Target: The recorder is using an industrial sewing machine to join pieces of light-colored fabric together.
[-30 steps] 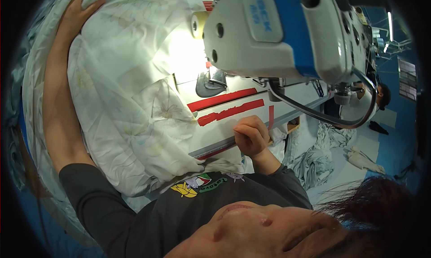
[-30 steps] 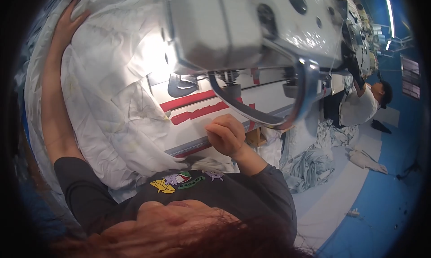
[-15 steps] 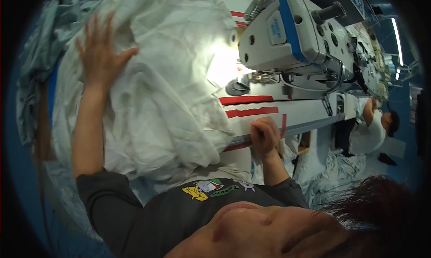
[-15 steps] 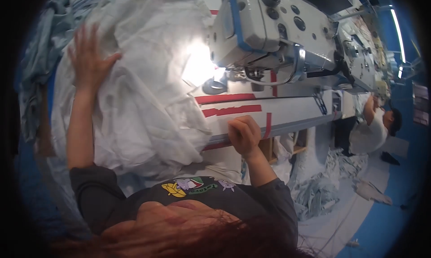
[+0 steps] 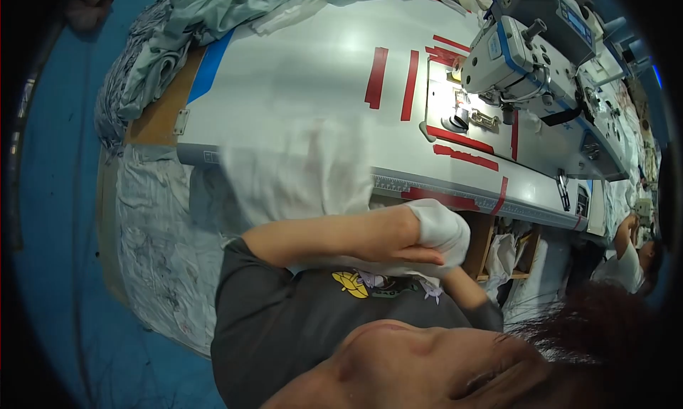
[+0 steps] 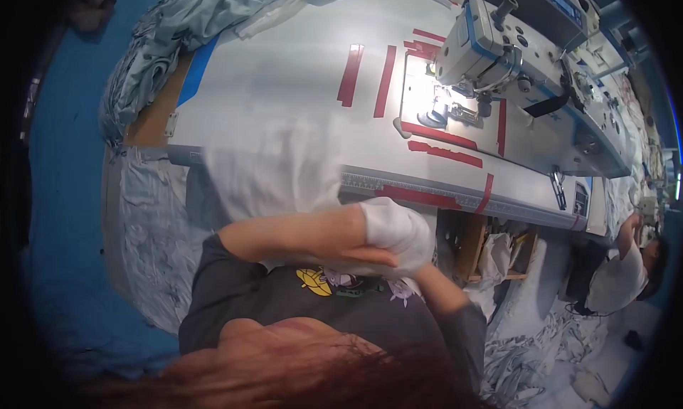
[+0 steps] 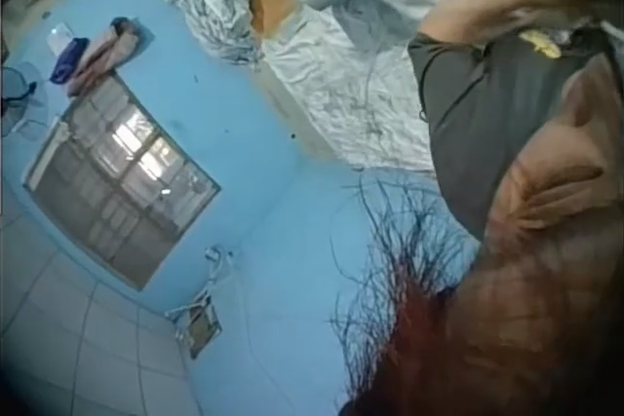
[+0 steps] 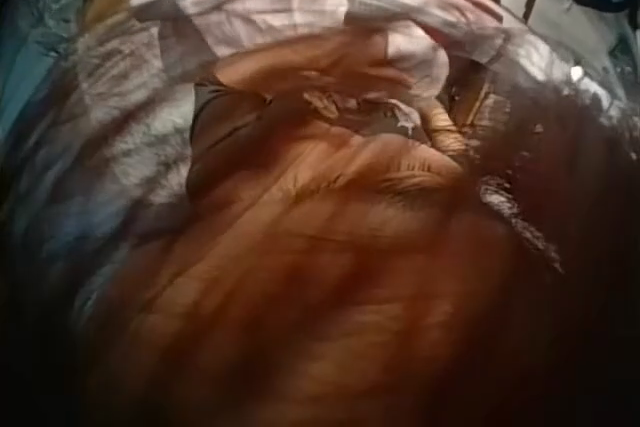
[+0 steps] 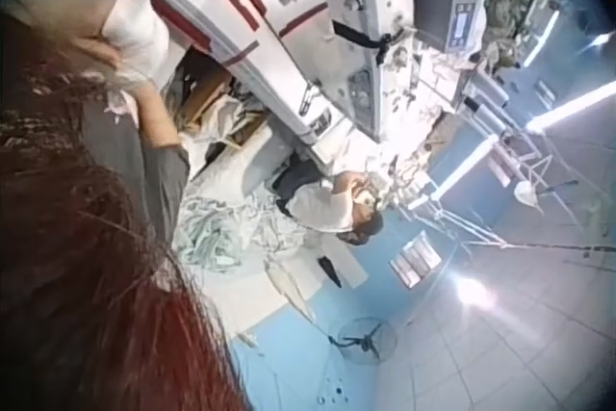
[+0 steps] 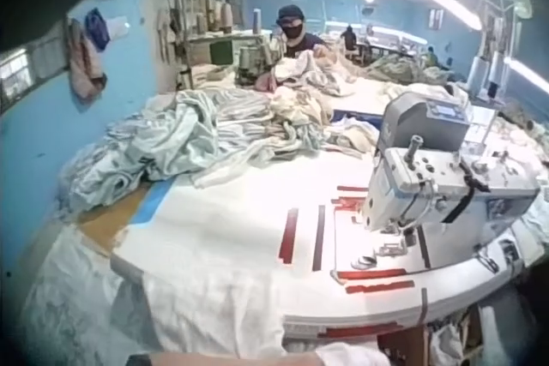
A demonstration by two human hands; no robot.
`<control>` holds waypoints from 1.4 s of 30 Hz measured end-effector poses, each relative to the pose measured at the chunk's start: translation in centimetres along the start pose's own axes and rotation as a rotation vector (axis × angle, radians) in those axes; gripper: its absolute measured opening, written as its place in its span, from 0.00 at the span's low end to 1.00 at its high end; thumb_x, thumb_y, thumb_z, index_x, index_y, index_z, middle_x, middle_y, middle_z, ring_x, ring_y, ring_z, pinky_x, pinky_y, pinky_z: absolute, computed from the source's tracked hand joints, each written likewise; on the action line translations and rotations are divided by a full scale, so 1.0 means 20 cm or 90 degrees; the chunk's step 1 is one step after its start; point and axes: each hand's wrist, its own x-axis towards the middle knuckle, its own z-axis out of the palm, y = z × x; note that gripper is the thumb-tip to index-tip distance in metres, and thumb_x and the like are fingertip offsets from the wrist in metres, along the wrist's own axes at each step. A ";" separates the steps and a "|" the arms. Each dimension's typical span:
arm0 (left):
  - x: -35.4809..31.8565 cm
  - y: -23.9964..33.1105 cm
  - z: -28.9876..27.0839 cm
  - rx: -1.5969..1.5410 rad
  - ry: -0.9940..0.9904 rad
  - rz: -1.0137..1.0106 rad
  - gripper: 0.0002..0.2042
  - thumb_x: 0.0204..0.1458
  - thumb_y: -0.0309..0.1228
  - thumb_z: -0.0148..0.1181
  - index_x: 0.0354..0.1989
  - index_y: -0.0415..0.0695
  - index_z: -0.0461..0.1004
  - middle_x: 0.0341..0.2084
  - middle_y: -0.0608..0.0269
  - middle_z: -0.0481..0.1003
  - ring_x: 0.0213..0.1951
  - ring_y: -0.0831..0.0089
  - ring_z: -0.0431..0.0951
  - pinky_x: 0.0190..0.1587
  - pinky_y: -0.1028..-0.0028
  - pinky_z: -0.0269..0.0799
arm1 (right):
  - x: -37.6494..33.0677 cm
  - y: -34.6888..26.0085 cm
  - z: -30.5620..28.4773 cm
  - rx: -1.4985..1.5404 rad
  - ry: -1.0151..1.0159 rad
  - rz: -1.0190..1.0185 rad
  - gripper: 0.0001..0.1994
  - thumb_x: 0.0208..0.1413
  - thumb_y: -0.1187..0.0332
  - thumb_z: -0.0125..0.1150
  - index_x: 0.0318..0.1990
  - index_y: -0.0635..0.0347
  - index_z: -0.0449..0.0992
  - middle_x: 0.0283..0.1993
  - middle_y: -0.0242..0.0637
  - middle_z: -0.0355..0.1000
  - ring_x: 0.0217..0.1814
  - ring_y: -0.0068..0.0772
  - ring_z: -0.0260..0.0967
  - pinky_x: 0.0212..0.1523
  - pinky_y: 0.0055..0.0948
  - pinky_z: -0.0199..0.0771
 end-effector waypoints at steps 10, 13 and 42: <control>-0.49 -0.32 -1.31 0.808 0.540 -0.292 0.39 0.48 0.29 0.62 0.67 0.41 0.47 0.67 0.46 0.48 0.68 0.51 0.46 0.68 0.63 0.46 | -2.02 0.77 -0.70 -0.398 0.089 0.932 0.34 0.48 0.52 0.59 0.59 0.66 0.64 0.60 0.54 0.62 0.65 0.47 0.58 0.63 0.38 0.58; -0.74 -0.49 -1.95 1.130 0.641 -0.589 0.45 0.46 0.41 0.66 0.68 0.40 0.44 0.68 0.46 0.43 0.68 0.47 0.44 0.67 0.54 0.44 | -2.61 0.74 -0.80 -0.414 0.063 1.256 0.33 0.49 0.51 0.57 0.57 0.68 0.67 0.58 0.56 0.64 0.64 0.48 0.60 0.62 0.39 0.61; -0.93 0.09 -0.53 0.753 0.868 -0.613 0.38 0.42 0.41 0.69 0.58 0.31 0.60 0.56 0.36 0.64 0.60 0.49 0.64 0.59 0.61 0.60 | 0.99 -0.06 -0.07 0.009 0.279 0.078 0.10 0.58 0.75 0.46 0.41 0.65 0.75 0.24 0.22 0.63 0.26 0.12 0.54 0.27 0.16 0.54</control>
